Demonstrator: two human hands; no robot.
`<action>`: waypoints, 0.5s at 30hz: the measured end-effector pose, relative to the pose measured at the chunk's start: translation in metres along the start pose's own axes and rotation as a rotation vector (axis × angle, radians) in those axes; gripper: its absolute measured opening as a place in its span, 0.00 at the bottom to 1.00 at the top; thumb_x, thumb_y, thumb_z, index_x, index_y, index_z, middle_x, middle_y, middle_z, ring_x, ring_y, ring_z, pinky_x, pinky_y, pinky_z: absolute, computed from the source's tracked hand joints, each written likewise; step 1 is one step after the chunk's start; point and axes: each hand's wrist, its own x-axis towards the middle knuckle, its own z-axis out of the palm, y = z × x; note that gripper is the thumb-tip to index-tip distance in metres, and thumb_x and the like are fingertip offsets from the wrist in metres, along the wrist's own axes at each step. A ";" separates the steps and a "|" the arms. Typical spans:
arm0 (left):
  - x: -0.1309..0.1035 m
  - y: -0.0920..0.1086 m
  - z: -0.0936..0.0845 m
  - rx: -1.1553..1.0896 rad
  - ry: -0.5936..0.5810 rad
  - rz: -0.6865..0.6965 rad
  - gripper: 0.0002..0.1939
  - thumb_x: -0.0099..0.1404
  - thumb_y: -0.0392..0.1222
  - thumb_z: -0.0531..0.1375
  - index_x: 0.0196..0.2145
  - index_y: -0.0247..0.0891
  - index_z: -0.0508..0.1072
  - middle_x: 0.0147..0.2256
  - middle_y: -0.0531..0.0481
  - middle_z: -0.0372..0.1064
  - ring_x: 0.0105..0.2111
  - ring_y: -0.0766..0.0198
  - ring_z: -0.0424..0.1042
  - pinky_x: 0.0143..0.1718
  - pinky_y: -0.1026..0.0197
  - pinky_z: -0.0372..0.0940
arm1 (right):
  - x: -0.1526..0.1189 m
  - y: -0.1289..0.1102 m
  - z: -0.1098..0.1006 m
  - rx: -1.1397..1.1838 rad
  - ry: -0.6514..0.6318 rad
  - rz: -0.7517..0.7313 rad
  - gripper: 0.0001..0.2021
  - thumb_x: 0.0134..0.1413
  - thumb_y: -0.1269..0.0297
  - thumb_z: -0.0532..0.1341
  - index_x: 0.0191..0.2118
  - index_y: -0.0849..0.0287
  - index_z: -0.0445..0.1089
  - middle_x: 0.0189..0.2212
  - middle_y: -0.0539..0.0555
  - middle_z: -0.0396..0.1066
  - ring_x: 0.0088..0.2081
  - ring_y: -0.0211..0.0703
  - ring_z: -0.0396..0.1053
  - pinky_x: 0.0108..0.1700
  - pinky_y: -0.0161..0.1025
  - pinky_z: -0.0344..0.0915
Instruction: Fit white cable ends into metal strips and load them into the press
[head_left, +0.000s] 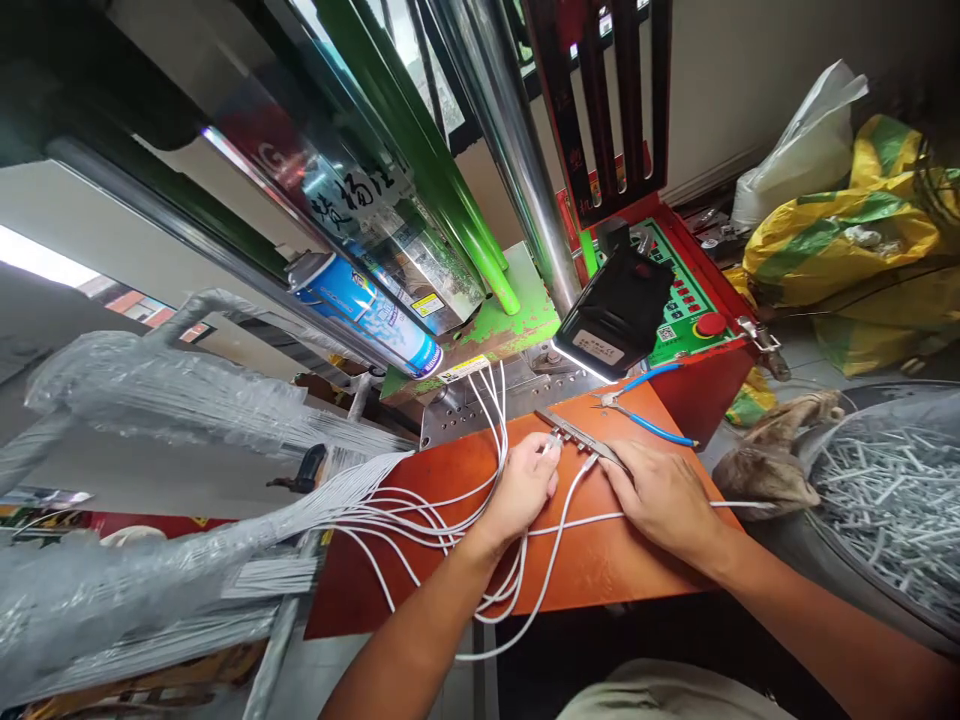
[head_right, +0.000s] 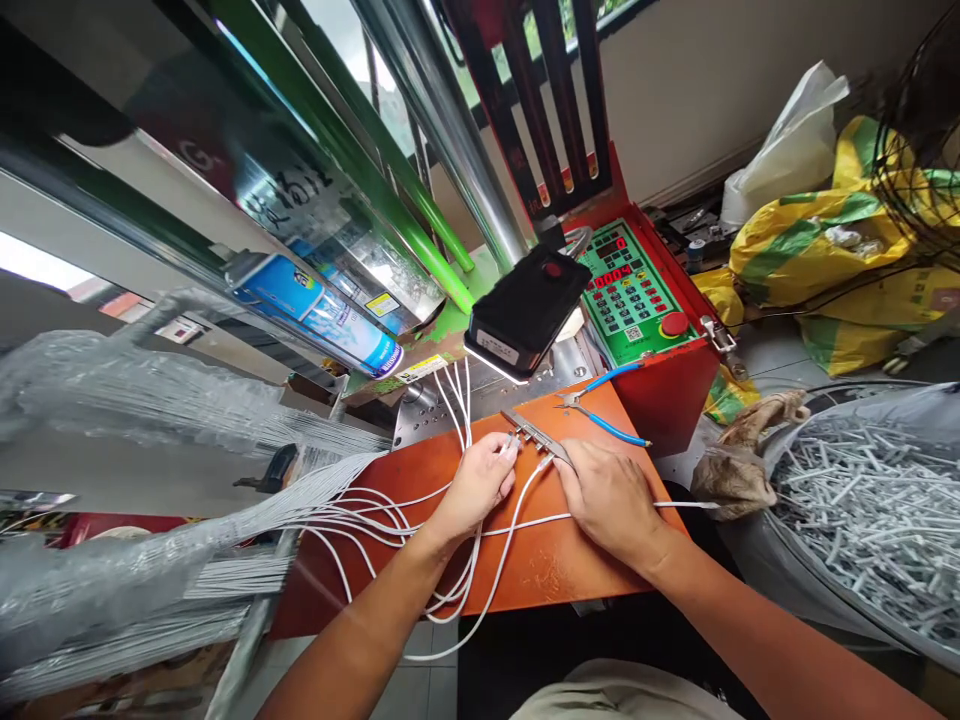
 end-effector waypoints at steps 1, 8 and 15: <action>0.000 -0.001 -0.001 -0.028 -0.016 -0.025 0.23 0.67 0.62 0.61 0.39 0.37 0.68 0.17 0.60 0.59 0.13 0.73 0.51 0.17 0.68 0.45 | 0.000 0.001 0.000 0.000 -0.005 -0.009 0.17 0.74 0.58 0.48 0.44 0.57 0.73 0.39 0.56 0.77 0.39 0.47 0.74 0.39 0.41 0.60; 0.005 -0.001 0.005 -0.162 -0.144 -0.114 0.21 0.62 0.58 0.65 0.33 0.35 0.69 0.18 0.58 0.62 0.12 0.74 0.54 0.14 0.68 0.44 | 0.001 0.003 0.001 0.006 -0.036 -0.069 0.15 0.74 0.59 0.50 0.42 0.57 0.72 0.36 0.55 0.76 0.38 0.47 0.73 0.39 0.42 0.58; 0.005 0.000 0.007 -0.227 -0.114 -0.094 0.24 0.61 0.61 0.66 0.30 0.35 0.68 0.18 0.60 0.55 0.15 0.75 0.46 0.16 0.66 0.39 | 0.001 0.003 0.001 0.056 -0.024 -0.122 0.13 0.73 0.61 0.50 0.46 0.55 0.72 0.41 0.54 0.77 0.40 0.47 0.74 0.41 0.42 0.60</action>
